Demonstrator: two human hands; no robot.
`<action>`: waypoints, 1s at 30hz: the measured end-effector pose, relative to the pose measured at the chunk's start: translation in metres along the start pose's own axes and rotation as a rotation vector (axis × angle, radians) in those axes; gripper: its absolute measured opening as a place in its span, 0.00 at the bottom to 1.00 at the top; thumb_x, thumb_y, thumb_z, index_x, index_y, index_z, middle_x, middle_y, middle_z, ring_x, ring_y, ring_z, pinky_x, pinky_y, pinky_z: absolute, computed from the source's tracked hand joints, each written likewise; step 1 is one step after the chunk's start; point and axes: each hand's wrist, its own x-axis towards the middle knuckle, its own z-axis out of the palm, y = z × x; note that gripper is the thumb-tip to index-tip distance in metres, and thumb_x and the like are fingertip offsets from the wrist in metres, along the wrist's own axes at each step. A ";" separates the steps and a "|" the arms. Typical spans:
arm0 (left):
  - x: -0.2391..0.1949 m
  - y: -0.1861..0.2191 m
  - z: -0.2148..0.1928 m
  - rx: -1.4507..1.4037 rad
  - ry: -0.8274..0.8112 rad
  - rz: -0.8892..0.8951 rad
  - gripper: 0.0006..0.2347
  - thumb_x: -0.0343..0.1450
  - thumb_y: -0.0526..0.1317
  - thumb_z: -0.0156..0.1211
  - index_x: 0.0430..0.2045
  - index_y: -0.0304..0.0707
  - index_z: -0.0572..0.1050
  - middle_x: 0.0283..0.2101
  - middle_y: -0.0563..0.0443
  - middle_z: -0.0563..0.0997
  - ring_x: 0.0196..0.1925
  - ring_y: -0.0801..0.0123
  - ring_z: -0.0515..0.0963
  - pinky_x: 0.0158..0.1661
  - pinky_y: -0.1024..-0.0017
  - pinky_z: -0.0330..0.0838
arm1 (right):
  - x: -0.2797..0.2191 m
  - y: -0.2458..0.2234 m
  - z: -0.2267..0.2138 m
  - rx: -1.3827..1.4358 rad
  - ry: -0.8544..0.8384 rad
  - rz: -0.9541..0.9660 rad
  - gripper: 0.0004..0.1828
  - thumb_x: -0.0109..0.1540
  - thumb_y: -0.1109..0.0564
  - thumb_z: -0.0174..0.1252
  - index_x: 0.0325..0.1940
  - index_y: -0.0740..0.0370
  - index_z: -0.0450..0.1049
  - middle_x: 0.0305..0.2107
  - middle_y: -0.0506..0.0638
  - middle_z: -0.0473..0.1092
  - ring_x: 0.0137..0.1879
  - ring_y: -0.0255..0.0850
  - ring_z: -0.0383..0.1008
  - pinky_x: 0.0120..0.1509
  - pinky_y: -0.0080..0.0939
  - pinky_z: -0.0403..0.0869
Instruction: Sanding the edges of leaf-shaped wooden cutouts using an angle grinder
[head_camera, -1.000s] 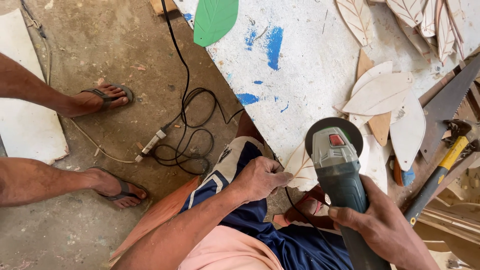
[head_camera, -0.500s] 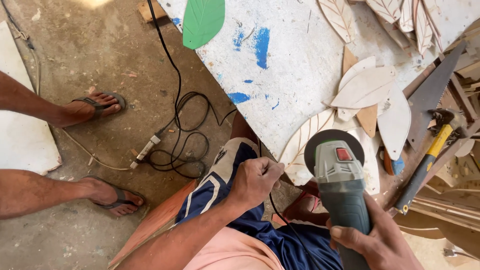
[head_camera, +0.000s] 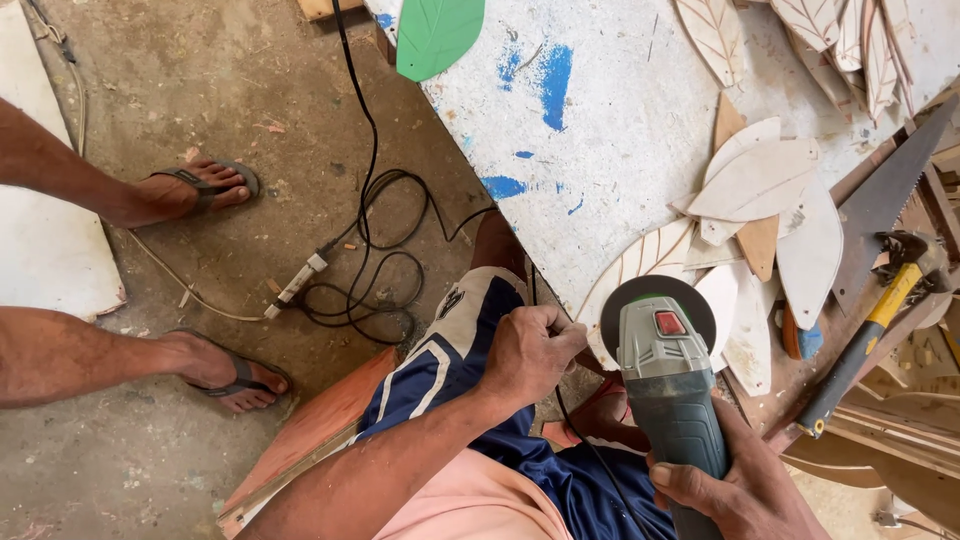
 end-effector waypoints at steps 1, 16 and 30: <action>0.001 -0.002 0.001 0.016 0.007 0.003 0.14 0.70 0.44 0.60 0.12 0.41 0.71 0.17 0.59 0.73 0.20 0.75 0.70 0.23 0.67 0.66 | -0.001 0.000 0.001 0.002 -0.002 0.006 0.36 0.54 0.71 0.64 0.68 0.59 0.77 0.34 0.76 0.75 0.39 0.65 0.77 0.48 0.53 0.69; 0.006 0.018 -0.003 0.129 0.028 -0.143 0.13 0.62 0.46 0.57 0.08 0.40 0.71 0.14 0.59 0.74 0.19 0.74 0.70 0.23 0.66 0.63 | 0.028 -0.004 -0.012 -0.135 -0.093 -0.135 0.19 0.53 0.72 0.69 0.48 0.74 0.77 0.27 0.73 0.76 0.34 0.59 0.75 0.44 0.51 0.68; 0.009 0.025 -0.002 0.161 0.019 -0.230 0.11 0.63 0.43 0.59 0.09 0.44 0.72 0.12 0.57 0.73 0.14 0.74 0.69 0.17 0.69 0.58 | 0.032 -0.050 -0.011 -0.549 -0.008 -0.193 0.30 0.52 0.59 0.72 0.59 0.57 0.77 0.35 0.64 0.73 0.39 0.54 0.71 0.43 0.50 0.67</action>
